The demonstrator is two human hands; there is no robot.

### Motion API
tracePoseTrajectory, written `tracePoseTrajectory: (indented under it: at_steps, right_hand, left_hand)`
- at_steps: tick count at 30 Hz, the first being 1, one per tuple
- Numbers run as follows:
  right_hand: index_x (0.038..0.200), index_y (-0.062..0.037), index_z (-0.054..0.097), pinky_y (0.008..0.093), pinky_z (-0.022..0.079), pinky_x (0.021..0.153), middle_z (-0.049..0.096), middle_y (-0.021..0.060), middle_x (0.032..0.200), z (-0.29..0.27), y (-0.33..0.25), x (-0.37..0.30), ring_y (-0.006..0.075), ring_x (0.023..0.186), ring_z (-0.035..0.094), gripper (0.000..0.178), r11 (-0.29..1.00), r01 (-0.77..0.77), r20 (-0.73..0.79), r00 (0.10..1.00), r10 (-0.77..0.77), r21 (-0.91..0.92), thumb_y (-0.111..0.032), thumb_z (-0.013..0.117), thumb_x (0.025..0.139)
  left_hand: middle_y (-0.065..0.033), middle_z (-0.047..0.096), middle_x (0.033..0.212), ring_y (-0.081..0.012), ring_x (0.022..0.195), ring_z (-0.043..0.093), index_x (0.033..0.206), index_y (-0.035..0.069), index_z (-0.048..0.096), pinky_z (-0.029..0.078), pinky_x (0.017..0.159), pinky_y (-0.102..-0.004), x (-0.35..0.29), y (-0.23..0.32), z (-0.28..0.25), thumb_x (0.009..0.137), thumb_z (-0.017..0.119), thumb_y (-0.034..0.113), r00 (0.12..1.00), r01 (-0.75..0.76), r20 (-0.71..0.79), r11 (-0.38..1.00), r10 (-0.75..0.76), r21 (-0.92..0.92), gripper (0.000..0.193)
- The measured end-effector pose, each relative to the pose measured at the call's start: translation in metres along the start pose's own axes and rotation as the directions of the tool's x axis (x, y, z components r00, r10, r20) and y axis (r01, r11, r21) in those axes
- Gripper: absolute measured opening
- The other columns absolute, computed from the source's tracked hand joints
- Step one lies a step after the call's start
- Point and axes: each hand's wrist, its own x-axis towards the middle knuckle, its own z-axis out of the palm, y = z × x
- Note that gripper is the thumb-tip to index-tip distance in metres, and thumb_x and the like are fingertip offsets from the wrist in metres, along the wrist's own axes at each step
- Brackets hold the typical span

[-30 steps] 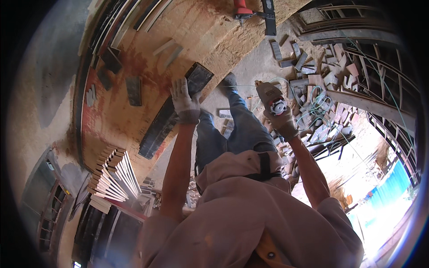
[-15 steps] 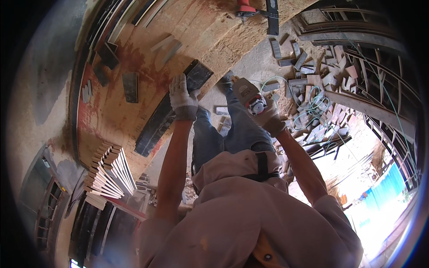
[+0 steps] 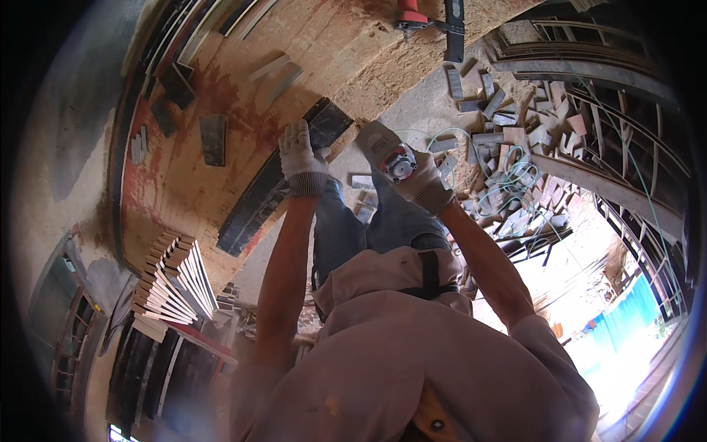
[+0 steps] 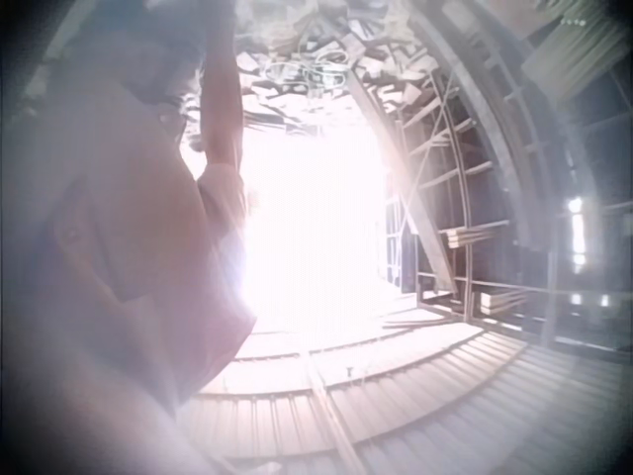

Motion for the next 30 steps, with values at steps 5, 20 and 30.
tracePoseTrajectory:
  at_steps: [5, 20, 30]
  right_hand:
    - [0.123, -0.0058, 0.065, 0.0392, 0.058, 0.081, 0.074, 0.0208, 0.1, 0.005, -0.001, 0.009, 0.0346, 0.098, 0.072, 0.05, 0.999, 0.038, 0.015, 0.999, -0.038, -0.01, -0.017, 0.076, 0.075]
    - [0.111, -0.0047, 0.068, 0.0392, 0.059, 0.079, 0.074, 0.0184, 0.098, 0.024, -0.004, 0.039, 0.031, 0.096, 0.073, 0.043, 0.998, 0.061, 0.001, 0.998, -0.061, 0.0, -0.025, 0.081, 0.075]
    - [0.113, -0.004, 0.067, 0.0396, 0.059, 0.081, 0.073, 0.019, 0.098, 0.028, -0.012, 0.042, 0.0321, 0.094, 0.073, 0.049, 0.98, -0.042, 0.029, 0.998, 0.049, -0.197, -0.029, 0.082, 0.074]
  left_hand:
    - [-0.0211, 0.051, 0.147, -0.0327, 0.141, 0.044, 0.145, 0.003, 0.048, 0.029, 0.12, -0.047, 0.002, 0.003, -0.001, 0.071, 0.084, 0.027, 0.998, 0.032, 0.054, 0.999, -0.034, 0.04, 0.086]
    - [-0.0179, 0.055, 0.144, -0.0342, 0.138, 0.048, 0.142, 0.008, 0.053, 0.032, 0.118, -0.0494, 0.0, -0.003, 0.002, 0.066, 0.087, 0.02, 0.998, 0.009, -0.055, 0.993, -0.016, -0.117, 0.083]
    - [-0.0178, 0.049, 0.149, -0.034, 0.142, 0.042, 0.147, 0.008, 0.046, 0.025, 0.122, -0.049, -0.002, -0.005, 0.007, 0.075, 0.08, 0.02, 0.997, 0.07, 0.021, 0.993, -0.069, -0.096, 0.081]
